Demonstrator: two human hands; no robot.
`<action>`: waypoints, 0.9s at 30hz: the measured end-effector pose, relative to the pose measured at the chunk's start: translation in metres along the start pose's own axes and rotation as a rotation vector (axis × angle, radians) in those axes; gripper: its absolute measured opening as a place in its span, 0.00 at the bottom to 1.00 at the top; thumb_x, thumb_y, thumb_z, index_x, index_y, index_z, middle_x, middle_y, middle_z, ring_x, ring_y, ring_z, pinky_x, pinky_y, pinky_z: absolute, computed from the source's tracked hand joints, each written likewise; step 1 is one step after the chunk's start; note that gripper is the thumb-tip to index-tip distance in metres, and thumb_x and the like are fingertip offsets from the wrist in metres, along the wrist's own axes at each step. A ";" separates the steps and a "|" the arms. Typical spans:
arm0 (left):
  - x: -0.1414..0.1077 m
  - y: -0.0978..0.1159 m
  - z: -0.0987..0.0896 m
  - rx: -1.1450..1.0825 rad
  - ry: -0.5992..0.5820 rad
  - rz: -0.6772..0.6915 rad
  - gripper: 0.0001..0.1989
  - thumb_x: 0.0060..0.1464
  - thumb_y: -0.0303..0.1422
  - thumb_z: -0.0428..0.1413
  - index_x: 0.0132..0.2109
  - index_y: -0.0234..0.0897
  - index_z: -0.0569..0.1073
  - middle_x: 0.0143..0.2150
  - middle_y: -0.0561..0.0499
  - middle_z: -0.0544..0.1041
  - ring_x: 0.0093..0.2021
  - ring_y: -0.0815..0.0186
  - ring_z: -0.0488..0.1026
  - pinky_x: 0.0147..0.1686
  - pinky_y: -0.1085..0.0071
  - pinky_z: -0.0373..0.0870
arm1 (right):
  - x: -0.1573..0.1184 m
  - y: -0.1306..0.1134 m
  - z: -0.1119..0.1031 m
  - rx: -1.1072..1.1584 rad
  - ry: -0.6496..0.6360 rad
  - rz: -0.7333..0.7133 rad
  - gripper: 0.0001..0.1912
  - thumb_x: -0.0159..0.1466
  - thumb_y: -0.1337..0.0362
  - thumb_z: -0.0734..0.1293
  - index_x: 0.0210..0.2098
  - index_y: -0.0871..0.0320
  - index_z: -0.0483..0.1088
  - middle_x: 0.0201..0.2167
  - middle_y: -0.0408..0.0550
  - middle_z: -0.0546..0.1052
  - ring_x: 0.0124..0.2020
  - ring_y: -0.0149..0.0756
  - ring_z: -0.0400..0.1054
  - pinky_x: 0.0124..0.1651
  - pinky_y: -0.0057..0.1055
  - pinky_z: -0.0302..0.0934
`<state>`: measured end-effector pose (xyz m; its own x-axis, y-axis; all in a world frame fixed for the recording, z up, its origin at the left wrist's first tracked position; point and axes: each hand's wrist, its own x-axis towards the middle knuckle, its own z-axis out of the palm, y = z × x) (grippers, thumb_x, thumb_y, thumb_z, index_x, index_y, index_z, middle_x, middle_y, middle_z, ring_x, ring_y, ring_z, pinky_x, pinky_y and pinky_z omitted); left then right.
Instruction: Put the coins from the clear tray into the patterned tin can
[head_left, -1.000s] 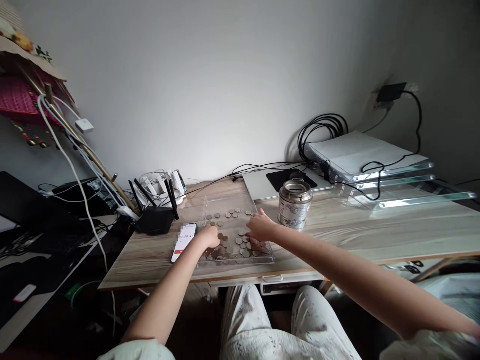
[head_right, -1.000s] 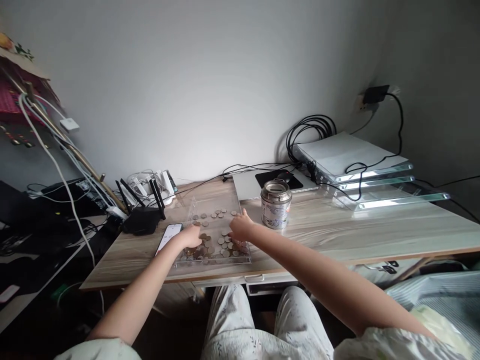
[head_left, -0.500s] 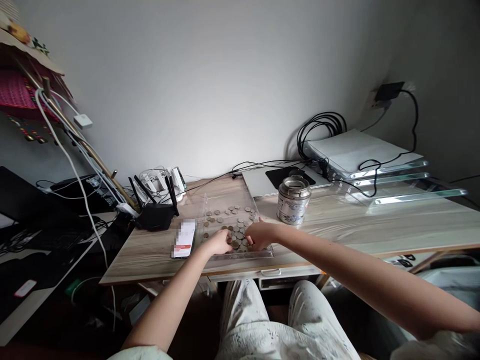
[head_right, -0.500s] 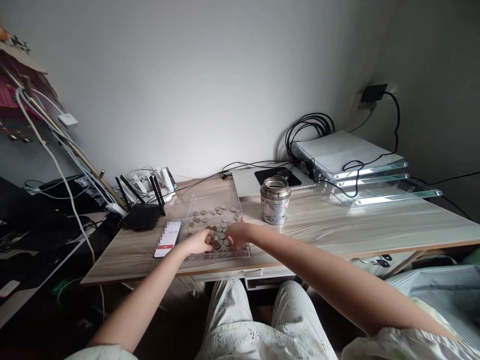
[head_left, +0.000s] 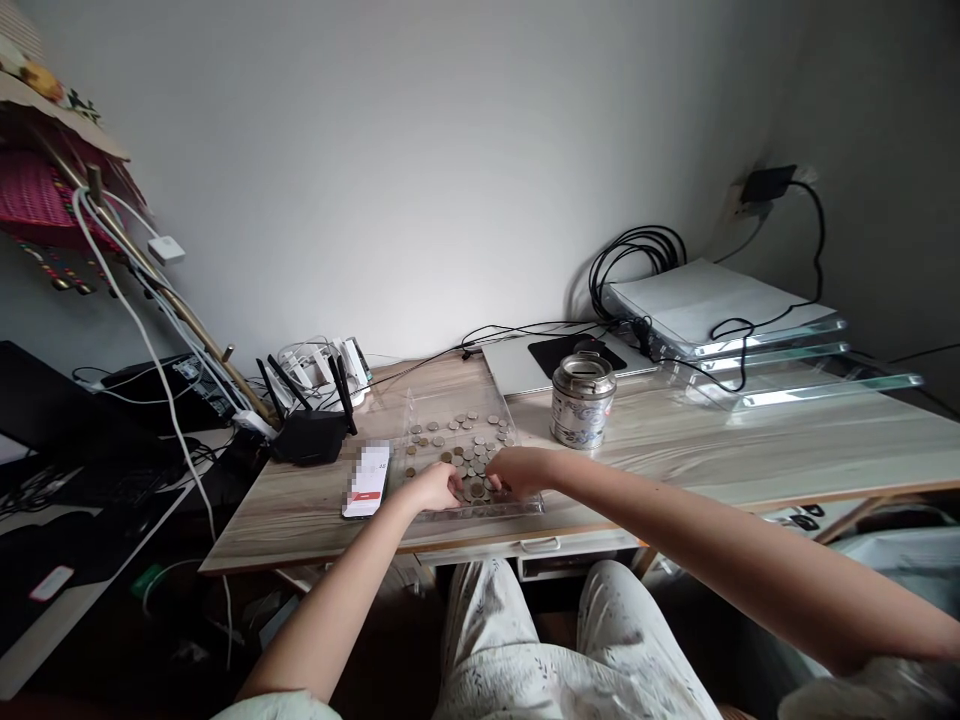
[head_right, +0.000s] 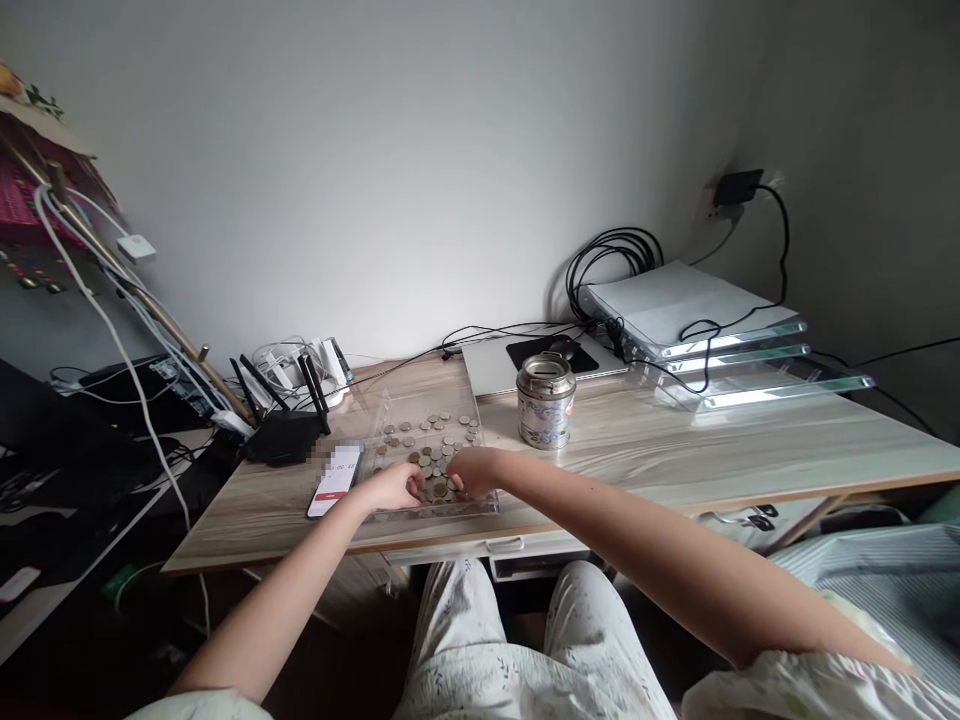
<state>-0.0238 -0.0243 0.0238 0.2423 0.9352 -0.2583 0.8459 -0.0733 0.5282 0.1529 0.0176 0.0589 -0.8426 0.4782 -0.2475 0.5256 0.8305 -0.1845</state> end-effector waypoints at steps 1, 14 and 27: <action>-0.001 -0.001 0.001 -0.051 -0.011 -0.021 0.14 0.33 0.23 0.53 0.34 0.32 0.69 0.25 0.52 0.71 0.22 0.71 0.67 0.21 0.77 0.60 | 0.001 0.002 0.002 0.014 0.029 -0.053 0.17 0.39 0.72 0.65 0.31 0.60 0.72 0.25 0.47 0.73 0.27 0.33 0.63 0.24 0.24 0.49; 0.006 -0.005 -0.006 -0.235 -0.244 -0.040 0.09 0.33 0.24 0.54 0.29 0.32 0.68 0.19 0.57 0.66 0.17 0.73 0.64 0.17 0.77 0.56 | 0.016 0.010 0.003 0.036 -0.241 -0.127 0.13 0.41 0.74 0.62 0.27 0.62 0.72 0.18 0.41 0.69 0.20 0.27 0.60 0.22 0.22 0.50; 0.007 0.000 0.008 -1.096 0.052 -0.161 0.05 0.37 0.22 0.56 0.28 0.29 0.70 0.24 0.51 0.70 0.22 0.75 0.66 0.25 0.76 0.64 | 0.011 0.037 -0.015 0.540 0.276 0.074 0.08 0.45 0.67 0.64 0.26 0.63 0.69 0.19 0.44 0.71 0.19 0.27 0.63 0.21 0.21 0.54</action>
<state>-0.0182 -0.0200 0.0157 0.1256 0.9215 -0.3675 -0.0190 0.3726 0.9278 0.1616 0.0581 0.0633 -0.7631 0.6453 -0.0357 0.5078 0.5646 -0.6507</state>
